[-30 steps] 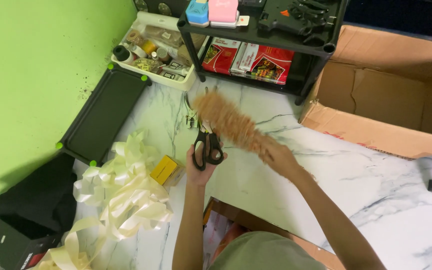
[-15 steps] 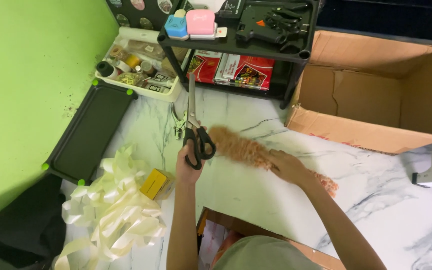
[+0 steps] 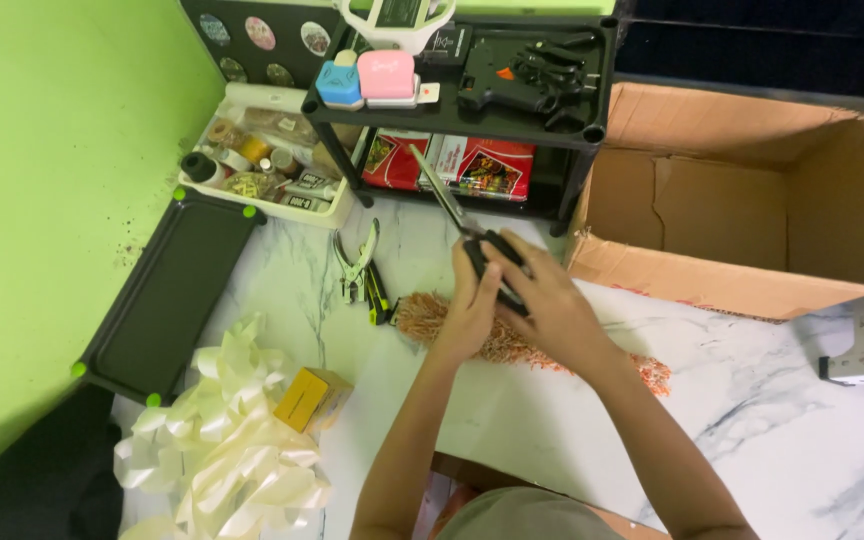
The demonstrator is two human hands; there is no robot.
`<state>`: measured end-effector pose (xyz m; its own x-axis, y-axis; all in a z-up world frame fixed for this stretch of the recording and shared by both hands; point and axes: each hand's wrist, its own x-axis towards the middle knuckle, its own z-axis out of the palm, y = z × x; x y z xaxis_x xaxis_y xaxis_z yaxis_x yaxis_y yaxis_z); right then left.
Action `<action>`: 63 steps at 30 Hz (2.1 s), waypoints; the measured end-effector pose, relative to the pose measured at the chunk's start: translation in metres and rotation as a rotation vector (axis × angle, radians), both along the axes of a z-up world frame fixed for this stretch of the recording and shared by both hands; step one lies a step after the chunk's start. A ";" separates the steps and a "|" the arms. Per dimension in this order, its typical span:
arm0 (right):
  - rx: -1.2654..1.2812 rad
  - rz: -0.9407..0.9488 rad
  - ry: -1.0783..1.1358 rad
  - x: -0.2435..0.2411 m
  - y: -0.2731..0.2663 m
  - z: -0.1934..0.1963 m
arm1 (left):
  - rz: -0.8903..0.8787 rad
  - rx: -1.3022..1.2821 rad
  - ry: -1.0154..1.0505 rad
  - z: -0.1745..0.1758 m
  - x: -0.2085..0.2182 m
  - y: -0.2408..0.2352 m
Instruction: The person cleans a cardboard box with a duster and then organizes various tools on a black rolling cart. They place items such as a digital scale, a glue gun, and scissors onto the cart's shelves.
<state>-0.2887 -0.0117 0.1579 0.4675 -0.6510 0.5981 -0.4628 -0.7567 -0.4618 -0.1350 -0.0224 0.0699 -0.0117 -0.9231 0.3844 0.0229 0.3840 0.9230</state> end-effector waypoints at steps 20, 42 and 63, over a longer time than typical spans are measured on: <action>0.205 -0.050 -0.445 -0.111 -0.296 0.052 | 0.276 -0.427 -1.117 0.102 -0.039 -0.280; 0.525 0.187 -0.899 -0.141 -0.252 0.051 | 0.048 -0.320 -0.856 0.126 0.056 -0.288; 0.637 0.087 -0.700 -0.077 -0.204 0.056 | -0.030 -0.481 -0.891 0.155 0.054 -0.197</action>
